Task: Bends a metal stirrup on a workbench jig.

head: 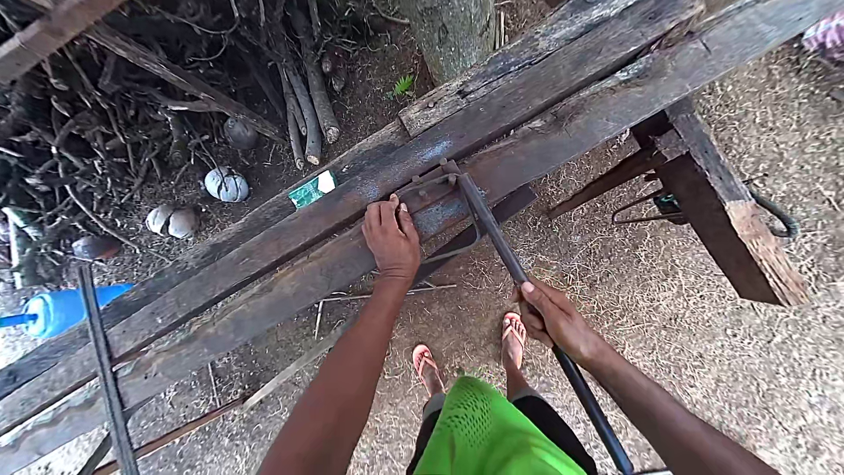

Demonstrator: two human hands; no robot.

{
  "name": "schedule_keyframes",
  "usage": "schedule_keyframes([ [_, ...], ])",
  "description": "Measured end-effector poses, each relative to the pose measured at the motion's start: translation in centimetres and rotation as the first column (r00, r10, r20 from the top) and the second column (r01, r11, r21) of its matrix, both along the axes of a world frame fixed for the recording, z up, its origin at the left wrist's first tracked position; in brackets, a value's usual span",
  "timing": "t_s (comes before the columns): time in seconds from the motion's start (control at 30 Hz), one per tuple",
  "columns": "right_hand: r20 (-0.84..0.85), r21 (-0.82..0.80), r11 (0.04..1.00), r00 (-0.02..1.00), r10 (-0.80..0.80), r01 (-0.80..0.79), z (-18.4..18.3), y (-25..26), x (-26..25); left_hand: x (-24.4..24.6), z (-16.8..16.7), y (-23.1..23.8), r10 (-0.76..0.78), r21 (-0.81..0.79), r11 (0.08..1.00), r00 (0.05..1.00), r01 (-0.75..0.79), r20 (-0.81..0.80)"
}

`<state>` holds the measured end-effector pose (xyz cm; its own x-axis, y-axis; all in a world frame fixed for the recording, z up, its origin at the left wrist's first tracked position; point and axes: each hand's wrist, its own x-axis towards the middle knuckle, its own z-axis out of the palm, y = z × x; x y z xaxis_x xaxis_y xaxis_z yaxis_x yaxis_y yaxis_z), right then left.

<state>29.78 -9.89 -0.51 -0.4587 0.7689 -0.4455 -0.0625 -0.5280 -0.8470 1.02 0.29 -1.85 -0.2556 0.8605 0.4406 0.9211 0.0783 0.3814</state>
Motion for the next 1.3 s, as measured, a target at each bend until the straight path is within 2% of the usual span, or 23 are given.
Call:
schedule_keyframes([
  [0.33, 0.115, 0.029, 0.994, 0.987, -0.111, 0.108, 0.6, -1.7, -2.6, 0.3, 0.3, -0.1, 0.01, -0.027, 1.0, 1.0, -0.01, 0.001],
  [0.87, 0.059, 0.046, 0.896, 0.894, -0.443, 0.441, -0.7, -5.1, -14.8, 0.4, 0.8, 0.2, 0.006, -0.014, 1.0, 1.0, -0.006, 0.006],
  [1.13, 0.103, 0.068, 0.953, 0.948, -0.301, 0.295, -0.4, -5.1, -10.6, 0.5, 1.1, 0.2, -0.004, -0.047, 0.999, 1.0, 0.005, 0.019],
  [1.23, 0.282, 0.101, 0.978, 0.937, -0.205, 0.184, -0.4, -8.3, -5.5, 0.5, 1.1, 0.3, -0.005, -0.044, 0.999, 1.0, 0.005, 0.02],
  [1.3, 0.453, 0.147, 0.983, 0.876, -0.166, 0.111, -1.5, -11.5, -1.5, 0.5, 1.0, 0.4, 0.007, -0.042, 0.999, 1.0, -0.006, 0.02],
])
